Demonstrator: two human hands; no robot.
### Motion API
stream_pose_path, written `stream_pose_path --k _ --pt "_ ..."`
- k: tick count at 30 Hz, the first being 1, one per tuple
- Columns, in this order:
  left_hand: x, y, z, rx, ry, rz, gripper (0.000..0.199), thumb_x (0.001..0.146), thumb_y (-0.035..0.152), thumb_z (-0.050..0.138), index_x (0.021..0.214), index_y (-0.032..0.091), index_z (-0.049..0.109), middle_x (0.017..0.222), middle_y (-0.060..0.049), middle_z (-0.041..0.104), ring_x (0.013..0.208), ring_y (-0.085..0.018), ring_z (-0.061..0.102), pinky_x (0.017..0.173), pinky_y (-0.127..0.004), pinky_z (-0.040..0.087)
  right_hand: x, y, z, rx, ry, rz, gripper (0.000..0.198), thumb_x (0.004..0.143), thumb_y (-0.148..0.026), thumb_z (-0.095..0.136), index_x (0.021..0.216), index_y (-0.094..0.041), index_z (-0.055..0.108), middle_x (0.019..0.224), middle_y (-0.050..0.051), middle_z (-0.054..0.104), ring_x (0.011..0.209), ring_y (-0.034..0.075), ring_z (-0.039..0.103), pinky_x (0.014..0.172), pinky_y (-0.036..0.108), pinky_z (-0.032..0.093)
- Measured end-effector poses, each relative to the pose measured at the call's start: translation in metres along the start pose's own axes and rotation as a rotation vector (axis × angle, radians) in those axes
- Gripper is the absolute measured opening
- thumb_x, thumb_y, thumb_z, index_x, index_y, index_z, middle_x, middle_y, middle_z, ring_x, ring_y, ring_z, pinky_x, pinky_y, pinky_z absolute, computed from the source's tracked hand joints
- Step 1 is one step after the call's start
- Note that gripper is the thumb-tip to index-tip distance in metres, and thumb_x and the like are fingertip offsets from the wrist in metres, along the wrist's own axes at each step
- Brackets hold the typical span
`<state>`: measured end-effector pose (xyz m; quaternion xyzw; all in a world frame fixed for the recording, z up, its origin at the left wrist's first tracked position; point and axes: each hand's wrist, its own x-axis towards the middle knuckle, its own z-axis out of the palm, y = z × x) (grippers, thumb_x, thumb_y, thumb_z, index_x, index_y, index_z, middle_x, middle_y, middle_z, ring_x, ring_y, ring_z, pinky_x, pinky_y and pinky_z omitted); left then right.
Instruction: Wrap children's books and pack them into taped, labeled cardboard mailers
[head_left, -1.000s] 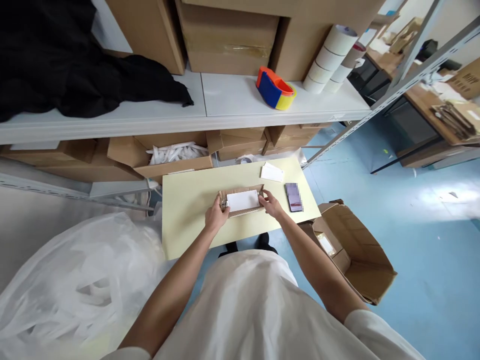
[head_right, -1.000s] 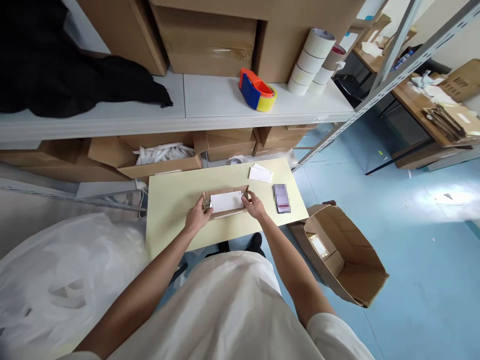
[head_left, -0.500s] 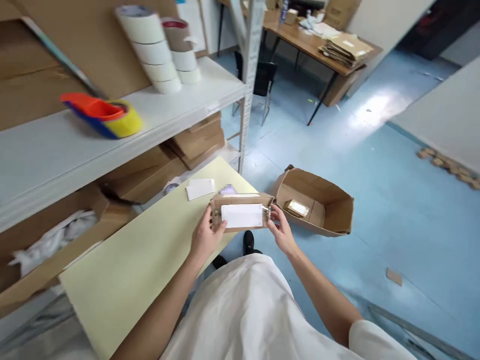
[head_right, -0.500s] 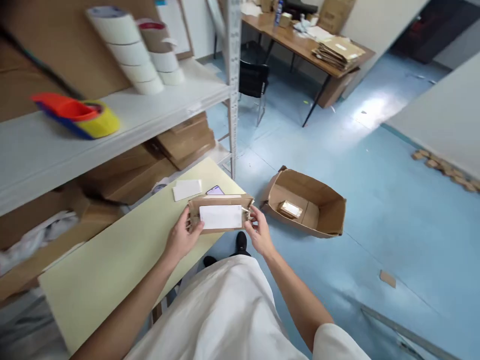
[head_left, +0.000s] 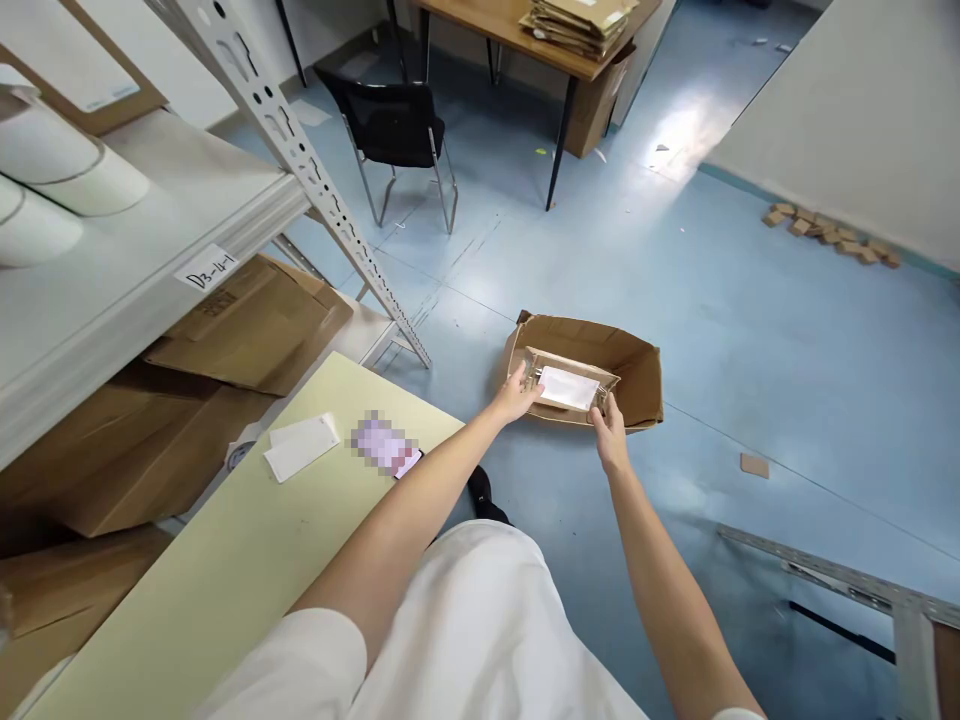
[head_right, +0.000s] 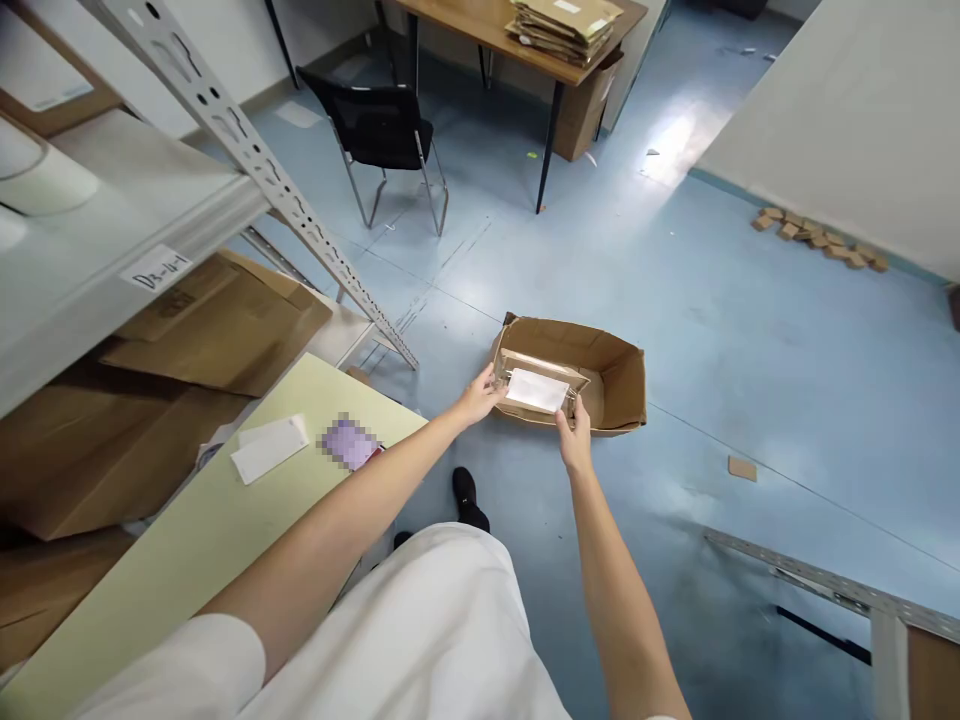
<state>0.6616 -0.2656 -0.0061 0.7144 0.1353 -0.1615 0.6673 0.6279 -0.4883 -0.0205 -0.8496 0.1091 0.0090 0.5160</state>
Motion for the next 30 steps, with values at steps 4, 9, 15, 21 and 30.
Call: stream_pose_path --k 4,9,15,21,30 --pt "-0.016 -0.010 -0.009 -0.131 -0.007 -0.064 0.094 0.073 0.039 0.070 0.147 0.016 0.017 0.145 -0.022 0.034 0.122 -0.029 0.050 0.099 -0.037 0.041 -0.005 0.005 0.012 0.066 -0.042 0.085 0.087 0.073 -0.060 0.057 0.143 -0.017 0.029 0.149 0.014 0.030 0.135 0.029 0.032 0.105 0.042 0.034" --pt "-0.093 -0.032 -0.061 -0.080 0.093 -0.084 0.062 0.076 0.030 0.066 0.132 0.012 0.045 0.124 -0.020 0.058 0.105 -0.025 0.062 0.090 -0.038 0.049 -0.039 -0.013 0.063 0.045 -0.249 0.043 0.077 0.073 -0.060 0.057 0.134 -0.016 0.041 0.133 0.018 0.050 0.112 0.029 0.057 0.091 0.043 0.048" --pt "-0.229 -0.089 -0.126 -0.043 0.506 -0.132 0.043 0.076 0.029 0.063 0.116 0.013 0.057 0.108 -0.015 0.067 0.091 -0.021 0.067 0.084 -0.036 0.053 -0.108 -0.066 0.150 -0.112 -0.840 -0.259 0.051 0.083 -0.047 0.048 0.124 -0.017 0.049 0.102 0.012 0.067 0.071 0.020 0.064 0.067 0.037 0.053" --pt "-0.371 -0.172 -0.149 -0.048 0.845 -0.284 0.043 0.078 0.039 0.058 0.114 0.016 0.057 0.108 -0.012 0.067 0.094 -0.020 0.066 0.084 -0.035 0.053 -0.164 -0.107 0.231 -0.772 -1.064 -0.693 0.044 0.086 -0.032 0.049 0.128 -0.021 0.048 0.088 0.010 0.069 0.082 0.024 0.064 0.070 0.034 0.046" --pt "-0.483 -0.247 -0.137 -0.155 0.952 -0.421 0.047 0.073 0.052 0.056 0.104 0.016 0.059 0.099 -0.011 0.069 0.092 -0.023 0.067 0.085 -0.038 0.053 -0.184 -0.111 0.296 -1.028 -0.922 -0.541 0.053 0.086 -0.036 0.049 0.135 -0.019 0.039 0.106 0.018 0.065 0.092 0.028 0.062 0.077 0.042 0.043"
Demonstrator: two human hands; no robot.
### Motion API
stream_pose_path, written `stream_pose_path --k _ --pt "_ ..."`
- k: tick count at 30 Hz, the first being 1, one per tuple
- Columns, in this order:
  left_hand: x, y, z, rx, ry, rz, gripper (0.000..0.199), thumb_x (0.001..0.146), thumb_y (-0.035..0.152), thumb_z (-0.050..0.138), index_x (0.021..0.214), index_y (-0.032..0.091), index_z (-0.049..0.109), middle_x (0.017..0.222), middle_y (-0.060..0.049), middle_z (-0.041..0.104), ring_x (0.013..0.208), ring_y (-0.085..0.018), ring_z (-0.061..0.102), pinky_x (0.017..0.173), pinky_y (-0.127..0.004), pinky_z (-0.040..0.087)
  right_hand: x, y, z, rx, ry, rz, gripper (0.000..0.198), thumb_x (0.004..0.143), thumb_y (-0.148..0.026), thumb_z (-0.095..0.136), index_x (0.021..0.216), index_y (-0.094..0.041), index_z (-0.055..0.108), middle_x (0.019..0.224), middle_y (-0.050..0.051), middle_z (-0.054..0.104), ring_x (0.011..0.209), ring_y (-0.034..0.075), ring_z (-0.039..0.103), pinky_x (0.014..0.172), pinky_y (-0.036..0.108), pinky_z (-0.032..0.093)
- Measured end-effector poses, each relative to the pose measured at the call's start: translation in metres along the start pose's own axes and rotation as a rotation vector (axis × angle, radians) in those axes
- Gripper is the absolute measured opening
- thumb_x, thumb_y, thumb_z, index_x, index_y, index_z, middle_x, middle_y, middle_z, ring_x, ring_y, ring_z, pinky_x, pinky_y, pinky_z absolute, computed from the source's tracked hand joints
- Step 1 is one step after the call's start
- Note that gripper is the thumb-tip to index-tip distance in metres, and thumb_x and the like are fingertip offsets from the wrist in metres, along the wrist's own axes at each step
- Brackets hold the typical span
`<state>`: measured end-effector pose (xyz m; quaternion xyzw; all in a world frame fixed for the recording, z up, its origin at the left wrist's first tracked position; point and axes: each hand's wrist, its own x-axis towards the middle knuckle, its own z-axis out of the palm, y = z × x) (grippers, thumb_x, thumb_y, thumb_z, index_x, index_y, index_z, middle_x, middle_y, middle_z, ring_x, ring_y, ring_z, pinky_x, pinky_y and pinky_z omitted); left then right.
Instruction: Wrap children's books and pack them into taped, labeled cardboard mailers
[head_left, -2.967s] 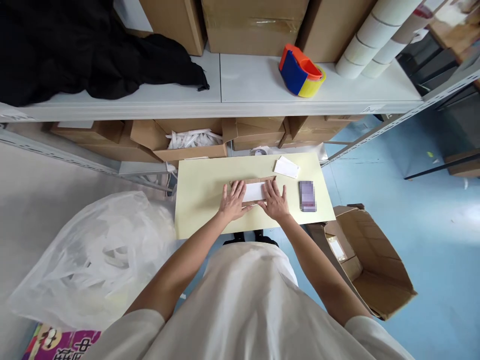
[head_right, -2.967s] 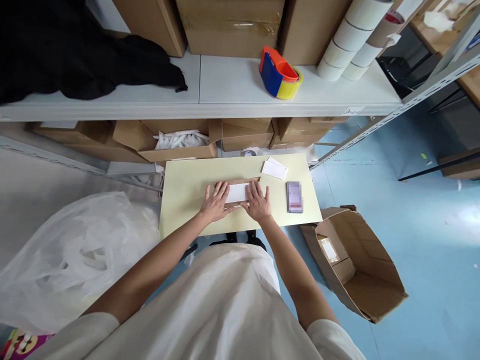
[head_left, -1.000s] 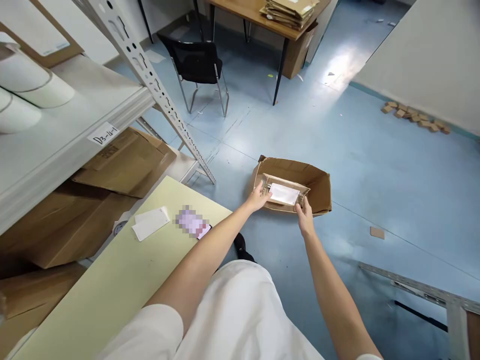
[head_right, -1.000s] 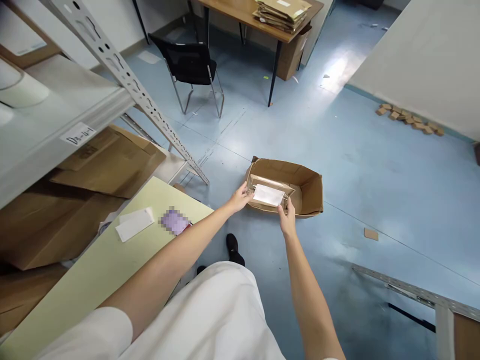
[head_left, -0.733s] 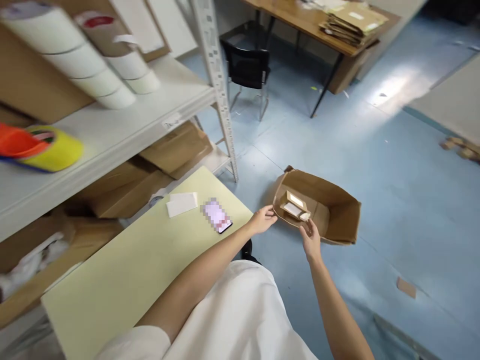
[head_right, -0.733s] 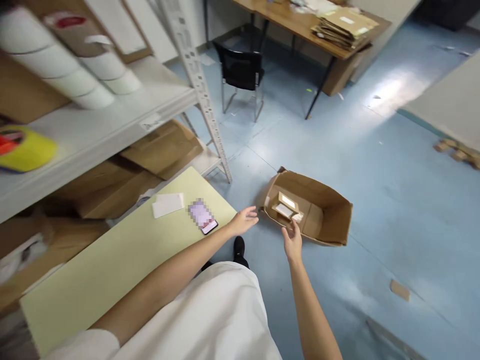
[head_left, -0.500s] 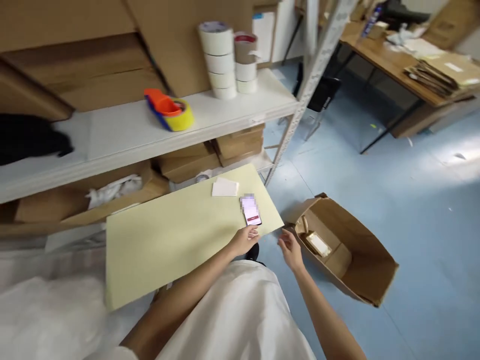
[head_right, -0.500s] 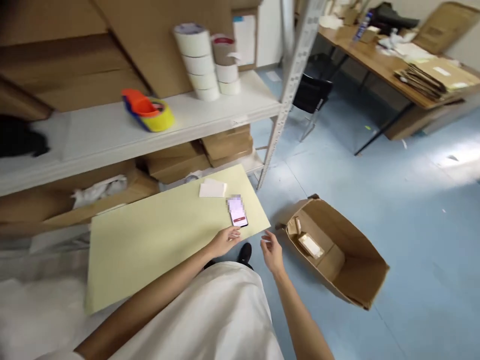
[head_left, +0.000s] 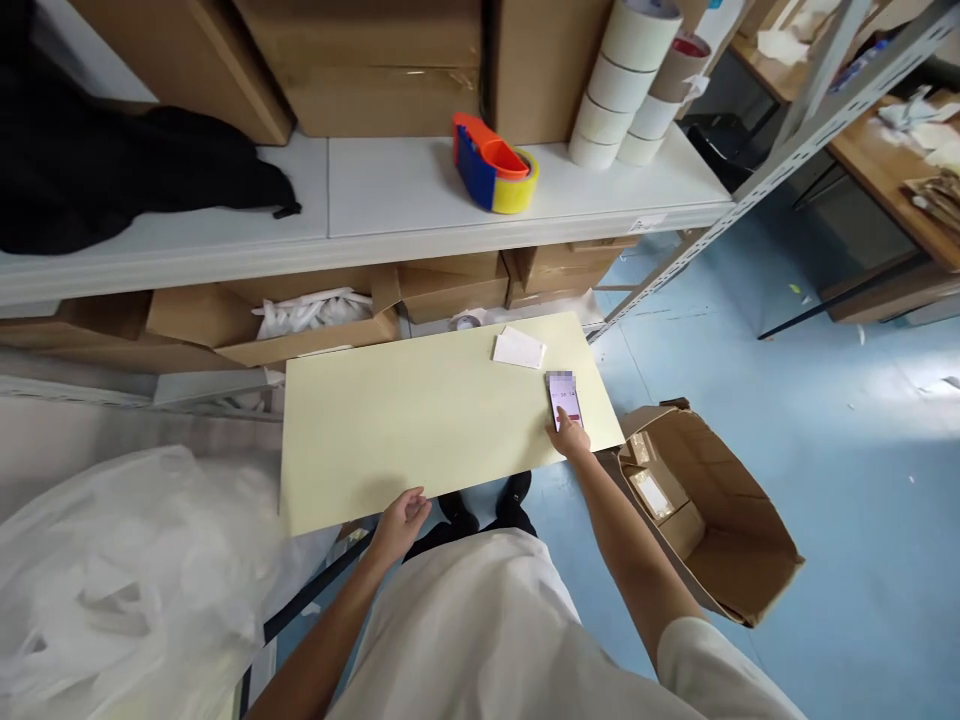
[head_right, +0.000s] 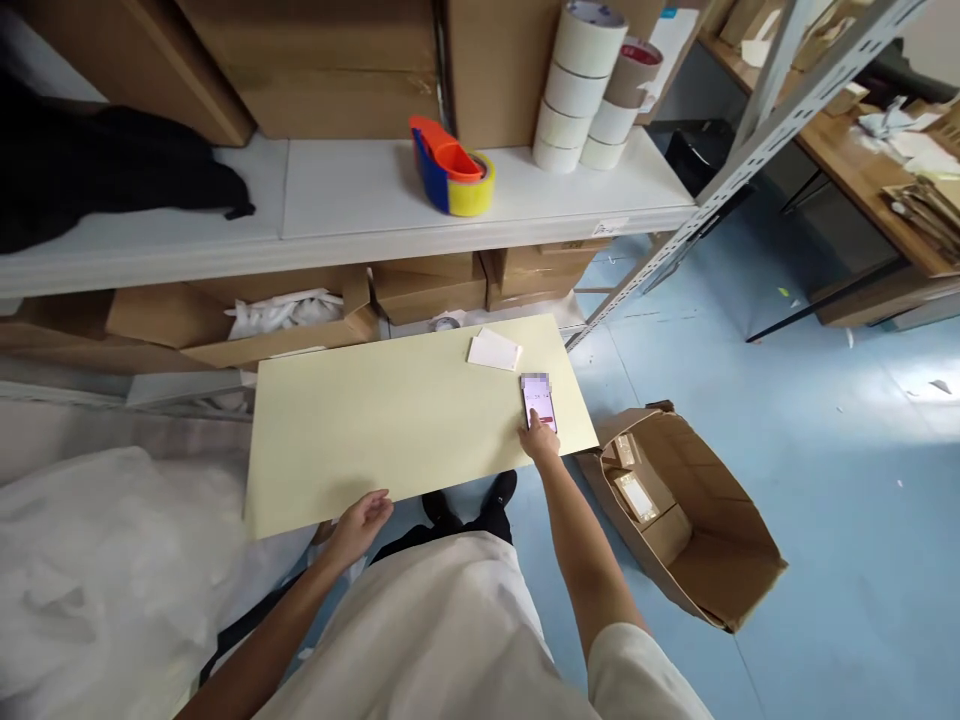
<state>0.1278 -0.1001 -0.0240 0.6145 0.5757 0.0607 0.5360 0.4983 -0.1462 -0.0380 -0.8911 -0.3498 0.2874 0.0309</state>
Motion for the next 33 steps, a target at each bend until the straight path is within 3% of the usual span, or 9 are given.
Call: stream_pose_path --k 4,8,12,16,20,24,33 --pt "-0.006 -0.004 -0.024 -0.049 0.076 0.041 0.046 0.076 0.050 0.054 0.110 0.018 0.057 0.105 -0.011 0.068 0.092 -0.022 0.067 0.085 -0.037 0.053 -0.016 -0.024 0.004 0.023 0.134 -0.079 0.052 0.087 -0.036 0.044 0.134 -0.015 0.038 0.093 0.014 0.067 0.085 0.027 0.063 0.072 0.040 0.044" --pt "-0.022 0.002 -0.049 -0.141 0.194 0.082 0.043 0.078 0.043 0.053 0.114 0.018 0.055 0.109 -0.011 0.066 0.091 -0.020 0.066 0.082 -0.036 0.054 -0.040 -0.093 0.019 0.113 0.113 -0.459 0.051 0.086 -0.036 0.042 0.132 -0.014 0.038 0.074 0.005 0.065 0.073 0.023 0.062 0.066 0.034 0.045" --pt "-0.048 0.003 -0.076 -0.117 0.372 0.066 0.043 0.082 0.041 0.050 0.118 0.019 0.054 0.115 -0.012 0.064 0.098 -0.021 0.064 0.079 -0.035 0.054 -0.076 -0.188 0.039 0.212 -0.090 -0.865 0.051 0.084 -0.035 0.042 0.131 -0.016 0.039 0.077 0.003 0.064 0.060 0.017 0.059 0.064 0.031 0.047" --pt "-0.086 -0.010 -0.086 -0.117 0.595 -0.048 0.043 0.082 0.038 0.048 0.119 0.017 0.053 0.115 -0.014 0.064 0.098 -0.024 0.064 0.077 -0.038 0.053 -0.113 -0.255 0.052 0.202 -0.398 -1.126 0.050 0.083 -0.031 0.046 0.131 -0.021 0.040 0.086 0.002 0.064 0.057 0.012 0.057 0.064 0.028 0.048" --pt "-0.129 -0.031 -0.074 -0.155 0.811 -0.164 0.044 0.082 0.040 0.047 0.120 0.018 0.054 0.113 -0.013 0.065 0.099 -0.026 0.064 0.072 -0.037 0.054 -0.135 -0.290 0.064 0.120 -0.591 -1.228 0.048 0.083 -0.031 0.046 0.130 -0.022 0.042 0.087 0.001 0.064 0.061 0.013 0.059 0.068 0.029 0.049" --pt "-0.172 -0.052 -0.057 -0.235 0.992 -0.364 0.044 0.082 0.044 0.046 0.117 0.019 0.055 0.110 -0.012 0.067 0.094 -0.024 0.066 0.070 -0.035 0.054 -0.161 -0.317 0.084 0.042 -0.709 -1.382 0.045 0.084 -0.030 0.046 0.127 -0.021 0.047 0.087 0.002 0.065 0.064 0.014 0.059 0.072 0.032 0.049" --pt "-0.264 -0.100 -0.045 -0.326 1.348 -0.598 0.046 0.080 0.045 0.049 0.115 0.016 0.055 0.110 -0.013 0.067 0.094 -0.024 0.066 0.076 -0.036 0.053 -0.276 -0.351 0.141 -0.134 -1.004 -1.842 0.029 0.082 -0.023 0.050 0.108 -0.019 0.062 0.085 0.005 0.067 0.074 0.018 0.061 0.073 0.033 0.048"
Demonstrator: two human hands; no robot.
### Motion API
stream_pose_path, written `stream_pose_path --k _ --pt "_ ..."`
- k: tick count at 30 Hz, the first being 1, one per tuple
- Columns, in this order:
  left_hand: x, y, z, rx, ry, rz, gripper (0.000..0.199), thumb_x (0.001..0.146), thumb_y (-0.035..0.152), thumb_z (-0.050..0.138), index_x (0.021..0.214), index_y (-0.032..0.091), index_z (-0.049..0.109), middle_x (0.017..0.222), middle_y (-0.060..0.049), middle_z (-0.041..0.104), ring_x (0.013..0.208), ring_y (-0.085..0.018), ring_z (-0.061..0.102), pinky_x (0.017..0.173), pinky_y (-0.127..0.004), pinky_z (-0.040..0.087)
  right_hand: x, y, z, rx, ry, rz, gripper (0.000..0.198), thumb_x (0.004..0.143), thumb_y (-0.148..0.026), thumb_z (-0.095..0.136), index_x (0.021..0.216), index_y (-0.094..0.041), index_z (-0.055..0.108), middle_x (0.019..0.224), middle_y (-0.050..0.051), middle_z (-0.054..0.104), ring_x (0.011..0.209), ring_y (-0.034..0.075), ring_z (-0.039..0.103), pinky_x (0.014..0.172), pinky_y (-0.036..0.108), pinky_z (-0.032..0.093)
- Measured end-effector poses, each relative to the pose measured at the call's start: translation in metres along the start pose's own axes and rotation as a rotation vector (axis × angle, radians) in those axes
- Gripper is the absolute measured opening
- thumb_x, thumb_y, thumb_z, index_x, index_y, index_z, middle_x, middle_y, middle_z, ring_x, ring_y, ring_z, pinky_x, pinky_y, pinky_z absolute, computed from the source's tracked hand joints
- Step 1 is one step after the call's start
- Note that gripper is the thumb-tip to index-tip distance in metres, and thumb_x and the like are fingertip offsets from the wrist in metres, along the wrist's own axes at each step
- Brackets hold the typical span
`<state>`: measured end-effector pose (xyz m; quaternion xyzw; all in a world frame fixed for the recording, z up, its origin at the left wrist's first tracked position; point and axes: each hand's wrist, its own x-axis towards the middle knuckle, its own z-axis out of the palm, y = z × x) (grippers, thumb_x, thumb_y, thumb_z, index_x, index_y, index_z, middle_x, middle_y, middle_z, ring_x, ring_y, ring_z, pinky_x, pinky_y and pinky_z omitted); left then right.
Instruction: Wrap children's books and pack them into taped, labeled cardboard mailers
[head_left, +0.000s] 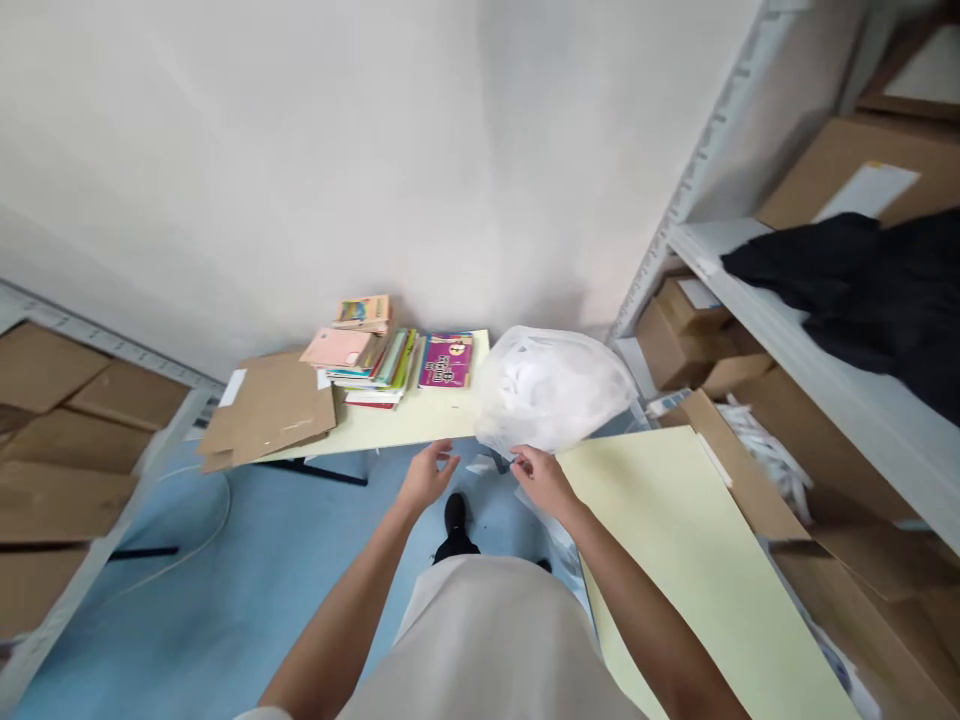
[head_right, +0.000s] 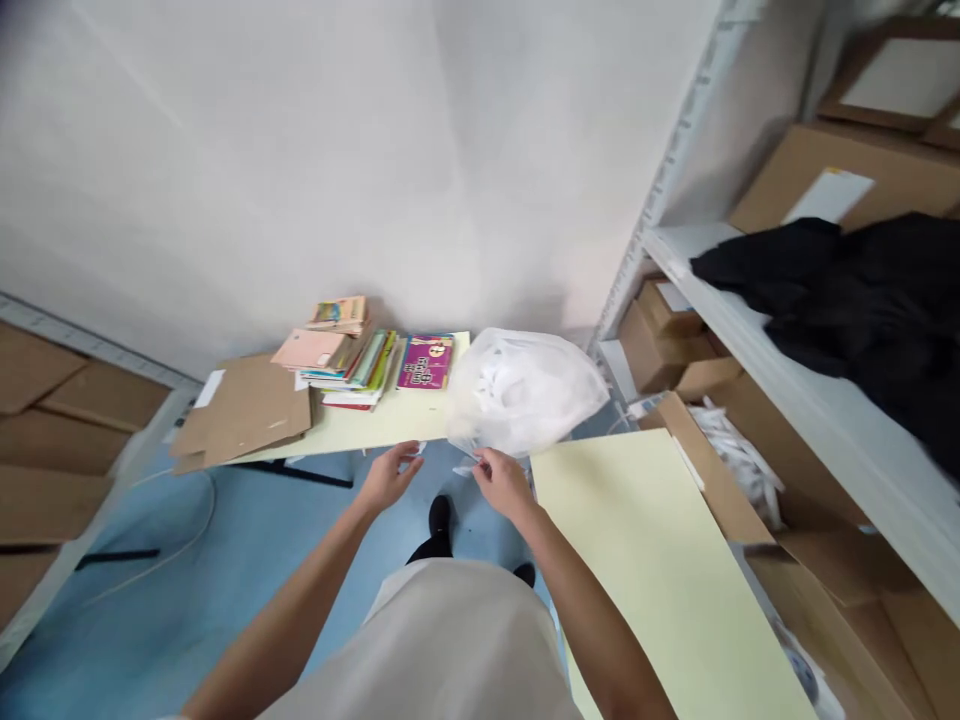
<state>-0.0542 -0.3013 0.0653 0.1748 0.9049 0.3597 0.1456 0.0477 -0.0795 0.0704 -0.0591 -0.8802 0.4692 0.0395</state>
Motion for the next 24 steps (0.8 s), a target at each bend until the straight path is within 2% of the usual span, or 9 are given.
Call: stream_pose_path --k 5,9,11,14,18,22,24 --pt "0.022 -0.048 -0.059 0.010 0.188 -0.057 0.047 0.081 0.045 0.049 0.116 0.015 0.055 0.114 -0.013 0.065 0.101 -0.024 0.063 0.081 -0.036 0.051 0.065 -0.040 0.042 -0.027 -0.094 -0.111 0.025 0.083 -0.021 0.050 0.104 -0.019 0.063 0.087 0.005 0.067 0.079 0.017 0.062 0.076 0.032 0.049" --pt "0.049 -0.098 -0.117 0.016 0.375 -0.072 0.043 0.082 0.044 0.049 0.113 0.015 0.058 0.117 -0.014 0.062 0.111 -0.026 0.057 0.092 -0.040 0.047 0.123 -0.068 0.095 -0.085 -0.083 -0.137 0.025 0.082 -0.023 0.053 0.104 -0.019 0.063 0.100 0.008 0.064 0.091 0.019 0.061 0.087 0.035 0.048" --pt "0.065 -0.124 -0.148 0.035 0.451 -0.048 0.041 0.082 0.042 0.050 0.111 0.014 0.058 0.119 -0.015 0.059 0.116 -0.027 0.053 0.097 -0.042 0.044 0.154 -0.082 0.125 -0.124 -0.068 -0.130 0.032 0.078 -0.027 0.059 0.109 -0.020 0.063 0.112 0.010 0.060 0.105 0.023 0.057 0.096 0.040 0.044" --pt "0.090 -0.162 -0.192 0.057 0.529 -0.025 0.043 0.082 0.040 0.051 0.115 0.013 0.056 0.125 -0.017 0.054 0.123 -0.027 0.047 0.104 -0.043 0.037 0.197 -0.105 0.168 -0.164 -0.066 -0.124 0.057 0.074 -0.030 0.065 0.129 -0.020 0.051 0.135 0.012 0.047 0.127 0.027 0.043 0.106 0.045 0.036" --pt "0.126 -0.198 -0.238 0.032 0.550 -0.040 0.054 0.082 0.040 0.051 0.126 0.009 0.047 0.132 -0.020 0.049 0.128 -0.028 0.042 0.106 -0.044 0.034 0.244 -0.136 0.207 -0.230 -0.060 -0.139 0.076 0.076 -0.028 0.063 0.144 -0.019 0.028 0.148 0.013 0.031 0.137 0.026 0.028 0.111 0.044 0.028" --pt "0.160 -0.210 -0.259 -0.013 0.462 -0.047 0.057 0.085 0.040 0.047 0.132 0.008 0.041 0.140 -0.021 0.042 0.133 -0.029 0.036 0.108 -0.045 0.031 0.282 -0.159 0.229 -0.356 -0.079 -0.219 0.081 0.074 -0.025 0.066 0.144 -0.013 0.027 0.152 0.016 0.022 0.141 0.027 0.019 0.113 0.043 0.026" --pt "0.172 -0.207 -0.262 -0.039 0.372 -0.028 0.052 0.087 0.039 0.044 0.129 0.010 0.043 0.134 -0.020 0.049 0.127 -0.029 0.044 0.103 -0.043 0.037 0.298 -0.166 0.237 -0.440 -0.104 -0.262 0.080 0.074 -0.023 0.067 0.143 -0.010 0.029 0.151 0.018 0.023 0.141 0.028 0.018 0.112 0.043 0.027"
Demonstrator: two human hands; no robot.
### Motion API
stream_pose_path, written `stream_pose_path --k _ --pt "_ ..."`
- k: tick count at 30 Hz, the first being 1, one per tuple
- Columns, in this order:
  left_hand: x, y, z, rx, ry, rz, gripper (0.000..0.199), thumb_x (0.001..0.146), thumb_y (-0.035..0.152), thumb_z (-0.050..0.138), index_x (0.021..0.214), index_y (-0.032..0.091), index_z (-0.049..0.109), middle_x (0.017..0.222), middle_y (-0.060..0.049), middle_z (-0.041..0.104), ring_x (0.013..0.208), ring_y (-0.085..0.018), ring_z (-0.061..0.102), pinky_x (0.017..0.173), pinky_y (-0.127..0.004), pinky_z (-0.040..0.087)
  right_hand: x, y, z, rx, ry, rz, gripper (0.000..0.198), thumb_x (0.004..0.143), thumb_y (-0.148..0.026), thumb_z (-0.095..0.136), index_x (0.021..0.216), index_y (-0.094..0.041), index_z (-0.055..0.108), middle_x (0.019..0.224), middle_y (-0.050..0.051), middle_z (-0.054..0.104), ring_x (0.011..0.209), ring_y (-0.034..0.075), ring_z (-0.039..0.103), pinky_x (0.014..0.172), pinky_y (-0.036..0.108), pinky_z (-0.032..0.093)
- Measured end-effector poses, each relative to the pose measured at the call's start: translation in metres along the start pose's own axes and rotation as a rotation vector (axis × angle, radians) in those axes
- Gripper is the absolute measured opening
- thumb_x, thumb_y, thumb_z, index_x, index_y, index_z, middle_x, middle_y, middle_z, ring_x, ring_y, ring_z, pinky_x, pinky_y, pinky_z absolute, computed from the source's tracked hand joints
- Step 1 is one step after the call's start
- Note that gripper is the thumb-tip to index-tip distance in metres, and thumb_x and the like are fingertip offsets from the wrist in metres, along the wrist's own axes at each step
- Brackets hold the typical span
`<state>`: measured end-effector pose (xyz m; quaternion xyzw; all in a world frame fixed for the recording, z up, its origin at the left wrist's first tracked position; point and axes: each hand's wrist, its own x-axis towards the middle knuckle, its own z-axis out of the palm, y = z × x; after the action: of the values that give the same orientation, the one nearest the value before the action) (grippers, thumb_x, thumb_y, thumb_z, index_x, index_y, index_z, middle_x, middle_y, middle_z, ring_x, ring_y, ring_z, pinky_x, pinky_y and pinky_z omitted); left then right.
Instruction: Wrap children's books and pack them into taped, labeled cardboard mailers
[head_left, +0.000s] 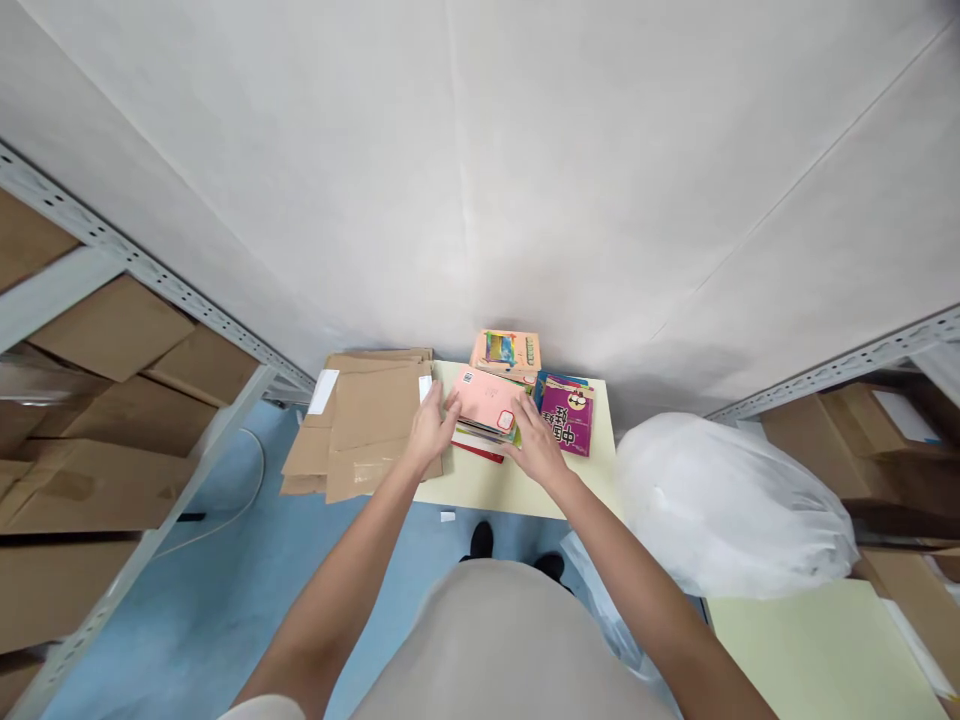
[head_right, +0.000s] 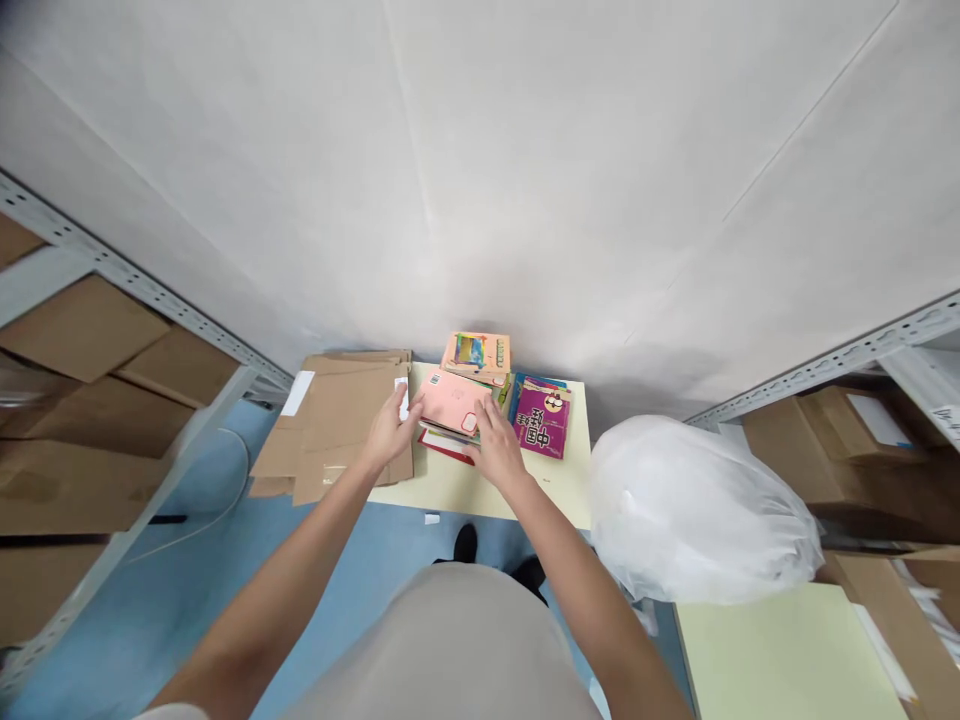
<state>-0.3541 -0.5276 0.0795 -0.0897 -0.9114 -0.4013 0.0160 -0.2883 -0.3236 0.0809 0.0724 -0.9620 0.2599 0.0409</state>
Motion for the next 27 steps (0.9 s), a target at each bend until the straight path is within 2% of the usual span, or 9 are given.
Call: stream_pose_path --k 2,4,8,14,16,18,20,23,27 --pt "0.004 0.004 0.002 -0.017 -0.089 0.022 0.046 0.088 0.038 0.042 0.126 0.013 0.046 0.123 -0.017 0.058 0.116 -0.028 0.055 0.095 -0.041 0.044 0.013 -0.004 0.004 -0.085 -0.028 -0.013 0.074 0.075 -0.019 0.064 0.141 -0.010 0.032 0.149 0.018 0.029 0.140 0.029 0.020 0.109 0.045 0.030" --pt "0.002 0.007 0.004 -0.007 -0.118 0.037 0.042 0.088 0.037 0.042 0.124 0.015 0.048 0.117 -0.014 0.062 0.109 -0.027 0.059 0.090 -0.039 0.047 0.019 -0.007 0.008 -0.166 -0.047 -0.006 0.064 0.079 -0.014 0.057 0.140 -0.011 0.036 0.147 0.018 0.034 0.139 0.029 0.024 0.107 0.046 0.032" --pt "-0.016 0.004 0.004 0.054 -0.072 0.080 0.042 0.087 0.036 0.044 0.125 0.018 0.049 0.122 -0.012 0.060 0.122 -0.028 0.050 0.094 -0.039 0.044 0.011 -0.008 0.014 -0.280 -0.054 -0.029 0.053 0.084 -0.008 0.044 0.137 -0.010 0.040 0.146 0.017 0.036 0.137 0.029 0.028 0.107 0.047 0.031" --pt "-0.043 -0.007 0.001 0.191 -0.039 0.191 0.059 0.077 0.046 0.061 0.127 0.017 0.050 0.134 -0.015 0.051 0.131 -0.034 0.038 0.100 -0.047 0.037 -0.005 -0.009 0.006 -0.359 -0.065 -0.098 0.053 0.082 -0.005 0.043 0.135 -0.010 0.043 0.142 0.017 0.041 0.133 0.028 0.035 0.104 0.044 0.036" --pt "-0.043 -0.007 0.000 0.310 -0.018 0.270 0.047 0.079 0.040 0.061 0.120 0.019 0.057 0.138 -0.015 0.047 0.132 -0.036 0.035 0.100 -0.051 0.034 -0.003 -0.013 -0.001 -0.372 -0.089 -0.103 0.050 0.083 -0.005 0.042 0.133 -0.012 0.046 0.138 0.017 0.046 0.130 0.027 0.040 0.101 0.043 0.038" --pt "-0.038 -0.005 0.000 0.385 -0.037 0.377 0.029 0.085 0.028 0.054 0.112 0.022 0.062 0.132 -0.012 0.054 0.125 -0.032 0.044 0.099 -0.049 0.033 -0.001 -0.017 -0.008 -0.367 -0.114 -0.095 0.047 0.085 -0.006 0.040 0.130 -0.015 0.048 0.134 0.017 0.050 0.126 0.027 0.043 0.098 0.043 0.041" --pt "-0.031 -0.005 0.000 0.399 -0.086 0.476 0.028 0.088 0.017 0.045 0.109 0.022 0.063 0.118 -0.010 0.064 0.111 -0.026 0.056 0.096 -0.045 0.037 0.000 -0.018 -0.013 -0.329 -0.128 -0.078 0.045 0.085 -0.006 0.038 0.127 -0.016 0.051 0.130 0.016 0.052 0.122 0.026 0.047 0.096 0.042 0.043" --pt "-0.024 -0.007 -0.002 0.328 -0.101 0.551 0.031 0.088 0.013 0.040 0.107 0.019 0.064 0.106 -0.010 0.069 0.098 -0.023 0.061 0.090 -0.039 0.042 -0.002 -0.009 -0.016 -0.157 -0.087 -0.059 0.045 0.083 -0.002 0.038 0.120 -0.020 0.057 0.127 0.012 0.055 0.118 0.024 0.051 0.097 0.040 0.043" --pt "-0.025 -0.009 -0.010 0.116 -0.034 0.503 0.028 0.090 0.025 0.043 0.104 0.017 0.066 0.099 -0.011 0.070 0.091 -0.022 0.063 0.083 -0.034 0.046 -0.013 0.007 -0.016 0.281 0.174 0.084 0.042 0.083 -0.015 0.050 0.124 -0.022 0.053 0.130 0.010 0.052 0.120 0.023 0.050 0.098 0.039 0.044"
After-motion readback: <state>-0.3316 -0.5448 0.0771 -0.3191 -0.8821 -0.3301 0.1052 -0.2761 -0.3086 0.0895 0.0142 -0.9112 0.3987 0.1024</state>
